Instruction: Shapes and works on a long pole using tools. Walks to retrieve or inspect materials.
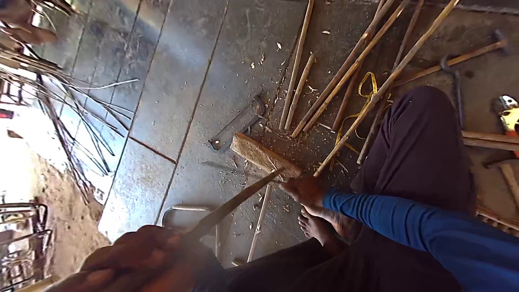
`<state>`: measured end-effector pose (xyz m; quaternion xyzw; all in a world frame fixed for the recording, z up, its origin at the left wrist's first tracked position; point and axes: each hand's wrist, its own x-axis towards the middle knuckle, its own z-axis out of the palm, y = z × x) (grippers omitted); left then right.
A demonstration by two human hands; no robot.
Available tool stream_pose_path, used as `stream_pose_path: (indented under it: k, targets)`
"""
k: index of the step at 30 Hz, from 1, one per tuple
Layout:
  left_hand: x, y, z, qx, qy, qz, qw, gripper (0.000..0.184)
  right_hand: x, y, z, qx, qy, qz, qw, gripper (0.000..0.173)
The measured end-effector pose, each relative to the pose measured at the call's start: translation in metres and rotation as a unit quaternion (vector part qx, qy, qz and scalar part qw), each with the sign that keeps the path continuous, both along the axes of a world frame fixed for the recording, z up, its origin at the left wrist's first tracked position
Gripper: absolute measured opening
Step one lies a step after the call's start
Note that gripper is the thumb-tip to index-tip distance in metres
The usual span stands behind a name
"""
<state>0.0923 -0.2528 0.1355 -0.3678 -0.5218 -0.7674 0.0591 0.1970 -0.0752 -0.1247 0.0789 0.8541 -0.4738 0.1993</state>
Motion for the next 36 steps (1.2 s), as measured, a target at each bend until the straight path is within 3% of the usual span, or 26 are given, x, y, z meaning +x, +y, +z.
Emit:
stream_pose_path:
  k: [4, 7, 10, 13, 17, 20, 23, 25, 27, 30, 32, 34, 36]
  targets:
    - [0.006, -0.002, 0.000, 0.001, 0.019, 0.014, 1.000, 0.024, 0.004, 0.004, -0.006, -0.007, -0.101, 0.005, 0.995, 0.082]
    - [0.009, 0.010, -0.001, -0.002, 0.020, 0.040, 0.999, 0.028, 0.001, 0.000, -0.002, 0.003, 0.018, 0.019, 1.000, 0.076]
    - [0.005, -0.004, 0.002, -0.050, 0.024, 0.043, 0.998, 0.027, 0.007, -0.002, -0.016, -0.011, -0.073, -0.005, 0.997, 0.080]
    - [-0.014, -0.020, 0.003, -0.102, 0.037, -0.007, 0.994, 0.021, -0.002, 0.001, -0.003, -0.013, 0.008, 0.008, 1.000, 0.076]
    - [-0.020, -0.027, 0.000, -0.099, 0.069, -0.028, 0.992, 0.022, 0.005, -0.001, -0.009, -0.009, -0.087, 0.001, 0.996, 0.082]
    - [-0.013, -0.017, -0.005, -0.093, 0.067, 0.011, 0.993, 0.022, 0.004, -0.003, 0.003, -0.003, 0.031, 0.008, 0.999, 0.075]
    - [-0.006, -0.011, -0.005, -0.051, 0.040, 0.023, 0.998, 0.016, 0.008, -0.002, -0.013, -0.026, -0.062, 0.001, 0.998, 0.078]
    - [-0.011, -0.013, -0.001, -0.069, 0.025, -0.024, 0.997, 0.019, 0.001, -0.001, -0.008, -0.009, -0.024, 0.004, 1.000, 0.076]
    - [-0.006, -0.008, -0.005, -0.062, 0.033, 0.009, 0.997, 0.018, 0.004, -0.003, -0.006, -0.008, 0.014, 0.019, 1.000, 0.076]
    - [-0.005, -0.004, -0.004, -0.028, 0.023, 0.018, 0.999, 0.019, 0.005, 0.002, -0.013, -0.020, -0.099, -0.002, 0.995, 0.082]
    - [-0.008, -0.009, -0.002, -0.045, 0.000, -0.008, 0.999, 0.019, 0.000, 0.002, 0.002, -0.013, -0.029, 0.006, 0.999, 0.073]
    - [-0.001, -0.012, -0.007, -0.060, 0.018, 0.072, 0.995, 0.019, 0.004, -0.002, 0.000, -0.009, -0.012, 0.021, 1.000, 0.073]
    - [-0.005, -0.017, -0.006, -0.070, 0.035, 0.091, 0.993, 0.018, 0.004, 0.000, -0.015, -0.016, -0.078, -0.001, 0.997, 0.078]
